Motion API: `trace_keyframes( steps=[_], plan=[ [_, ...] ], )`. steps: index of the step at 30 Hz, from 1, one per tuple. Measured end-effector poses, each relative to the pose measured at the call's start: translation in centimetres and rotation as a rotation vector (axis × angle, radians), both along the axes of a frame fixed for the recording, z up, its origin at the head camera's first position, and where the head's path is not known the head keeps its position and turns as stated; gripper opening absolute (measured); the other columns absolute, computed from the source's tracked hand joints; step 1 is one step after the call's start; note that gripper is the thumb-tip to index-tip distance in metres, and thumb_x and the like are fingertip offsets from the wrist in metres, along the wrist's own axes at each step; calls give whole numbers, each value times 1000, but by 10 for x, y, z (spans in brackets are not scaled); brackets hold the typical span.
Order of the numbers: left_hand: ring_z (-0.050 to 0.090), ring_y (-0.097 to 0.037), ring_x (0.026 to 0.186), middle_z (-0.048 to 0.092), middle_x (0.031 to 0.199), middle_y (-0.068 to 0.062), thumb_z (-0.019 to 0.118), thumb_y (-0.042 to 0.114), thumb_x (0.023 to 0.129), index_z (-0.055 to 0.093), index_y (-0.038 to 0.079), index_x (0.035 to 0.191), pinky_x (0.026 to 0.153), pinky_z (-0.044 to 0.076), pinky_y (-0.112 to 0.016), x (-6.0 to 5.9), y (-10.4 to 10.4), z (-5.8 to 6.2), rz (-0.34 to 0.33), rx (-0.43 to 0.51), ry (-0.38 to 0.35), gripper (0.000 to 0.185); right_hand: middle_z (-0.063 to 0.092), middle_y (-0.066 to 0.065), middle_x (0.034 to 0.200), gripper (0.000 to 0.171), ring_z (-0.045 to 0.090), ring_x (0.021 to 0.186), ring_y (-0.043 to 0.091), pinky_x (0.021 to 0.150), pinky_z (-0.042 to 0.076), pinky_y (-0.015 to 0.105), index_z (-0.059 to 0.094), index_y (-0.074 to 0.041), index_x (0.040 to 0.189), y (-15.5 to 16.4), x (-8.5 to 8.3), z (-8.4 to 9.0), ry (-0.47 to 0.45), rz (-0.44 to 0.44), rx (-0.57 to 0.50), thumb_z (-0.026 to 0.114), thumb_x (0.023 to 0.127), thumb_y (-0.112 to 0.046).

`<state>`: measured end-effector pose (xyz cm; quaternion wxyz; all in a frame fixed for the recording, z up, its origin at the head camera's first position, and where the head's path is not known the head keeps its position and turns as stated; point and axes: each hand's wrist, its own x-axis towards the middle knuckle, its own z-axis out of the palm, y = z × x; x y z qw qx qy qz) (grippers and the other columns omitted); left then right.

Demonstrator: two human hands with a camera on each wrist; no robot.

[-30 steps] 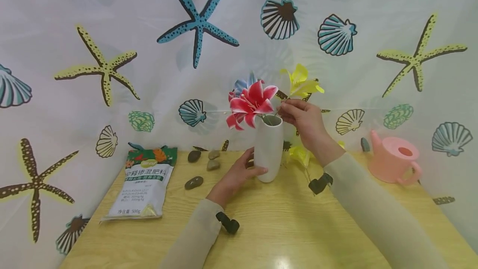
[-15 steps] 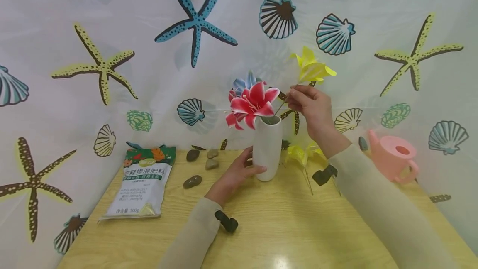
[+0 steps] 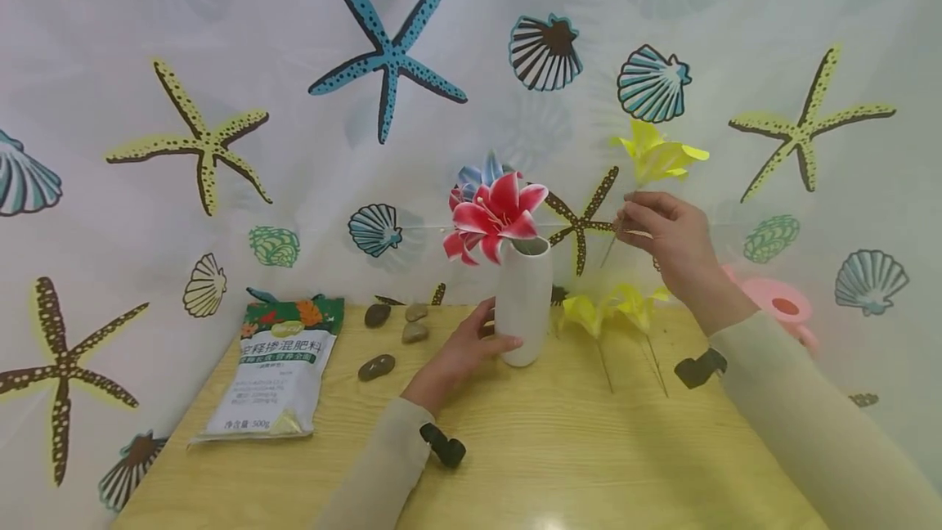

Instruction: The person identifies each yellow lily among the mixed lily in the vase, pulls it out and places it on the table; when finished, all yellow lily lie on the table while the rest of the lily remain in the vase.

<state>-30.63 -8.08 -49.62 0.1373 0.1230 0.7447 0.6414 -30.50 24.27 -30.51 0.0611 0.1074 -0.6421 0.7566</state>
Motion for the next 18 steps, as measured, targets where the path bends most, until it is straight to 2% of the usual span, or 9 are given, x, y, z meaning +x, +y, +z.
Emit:
trace_keyframes(
  steps=[8, 14, 16, 18],
  plan=[
    [44, -39, 164, 44, 178, -4, 88, 41, 98, 37, 35, 173, 133, 39, -66, -2, -4, 0, 9, -19, -11, 92, 79, -17, 104, 22, 79, 96, 3, 87, 68, 21, 65, -15, 133, 47, 7, -29, -62, -42, 336, 70, 112, -17],
    [43, -38, 164, 44, 178, -3, 88, 39, 98, 37, 35, 173, 133, 40, -65, -2, 0, -1, -10, 6, -12, 90, 75, -28, 99, 46, 78, 91, -4, 86, 66, 18, 56, 0, 153, 79, 12, -48, -71, -122, 572, 66, 114, -22],
    [44, -38, 164, 44, 177, -3, 88, 38, 98, 38, 35, 173, 134, 39, -64, -3, 1, -3, -9, 19, -16, 90, 76, -24, 101, 52, 77, 88, -5, 84, 63, 14, 54, 1, 157, 88, 15, -52, -68, -159, 675, 64, 115, -26],
    [44, -38, 163, 44, 177, -4, 88, 36, 99, 37, 33, 173, 133, 39, -65, -2, 2, -3, -10, 24, -14, 90, 81, -11, 109, 54, 76, 86, -5, 80, 61, 13, 55, 2, 159, 96, 19, -54, -62, -191, 784, 63, 115, -29]
  ],
)
